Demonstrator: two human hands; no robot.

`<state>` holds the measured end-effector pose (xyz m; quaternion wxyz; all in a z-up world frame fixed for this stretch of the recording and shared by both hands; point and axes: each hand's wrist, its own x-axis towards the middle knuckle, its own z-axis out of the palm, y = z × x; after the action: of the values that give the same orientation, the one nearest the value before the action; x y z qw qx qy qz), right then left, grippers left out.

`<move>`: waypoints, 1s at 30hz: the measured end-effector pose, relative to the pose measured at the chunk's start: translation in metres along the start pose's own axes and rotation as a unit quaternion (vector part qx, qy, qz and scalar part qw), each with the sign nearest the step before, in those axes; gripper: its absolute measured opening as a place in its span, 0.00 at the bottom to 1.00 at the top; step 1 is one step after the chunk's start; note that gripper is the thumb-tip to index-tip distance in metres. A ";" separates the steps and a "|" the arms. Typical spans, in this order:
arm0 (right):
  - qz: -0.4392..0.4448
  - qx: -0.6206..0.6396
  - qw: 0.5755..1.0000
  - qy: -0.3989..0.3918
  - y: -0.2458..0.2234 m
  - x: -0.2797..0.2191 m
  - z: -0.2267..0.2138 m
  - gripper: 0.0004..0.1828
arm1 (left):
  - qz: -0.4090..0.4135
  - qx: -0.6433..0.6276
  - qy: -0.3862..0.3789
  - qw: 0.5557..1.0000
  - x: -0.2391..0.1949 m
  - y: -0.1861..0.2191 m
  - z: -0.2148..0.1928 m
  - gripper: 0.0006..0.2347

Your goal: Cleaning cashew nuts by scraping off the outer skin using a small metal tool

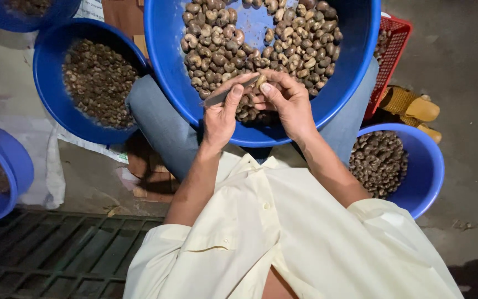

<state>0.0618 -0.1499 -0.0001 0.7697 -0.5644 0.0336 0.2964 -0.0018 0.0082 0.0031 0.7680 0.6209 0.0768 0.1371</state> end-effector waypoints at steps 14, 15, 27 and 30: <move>0.015 0.076 0.997 -0.022 0.006 0.000 -0.004 0.25 | 0.033 0.079 0.011 0.996 0.002 0.004 0.008 0.10; 0.015 0.077 0.997 -0.023 0.006 0.000 -0.004 0.25 | 0.034 0.079 0.012 0.996 0.002 0.008 0.010 0.10; -0.021 -0.008 0.999 -0.046 0.010 0.002 -0.011 0.23 | 0.041 0.102 0.003 0.994 0.005 0.011 0.009 0.10; -0.021 -0.003 0.998 -0.052 0.011 0.000 -0.011 0.24 | 0.021 0.105 0.018 0.994 0.005 0.011 0.007 0.10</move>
<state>0.0596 -0.1579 -0.0137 0.7747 -0.5510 -0.0192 0.3096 0.0036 0.0048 0.0156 0.6941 0.6970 0.0914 0.1552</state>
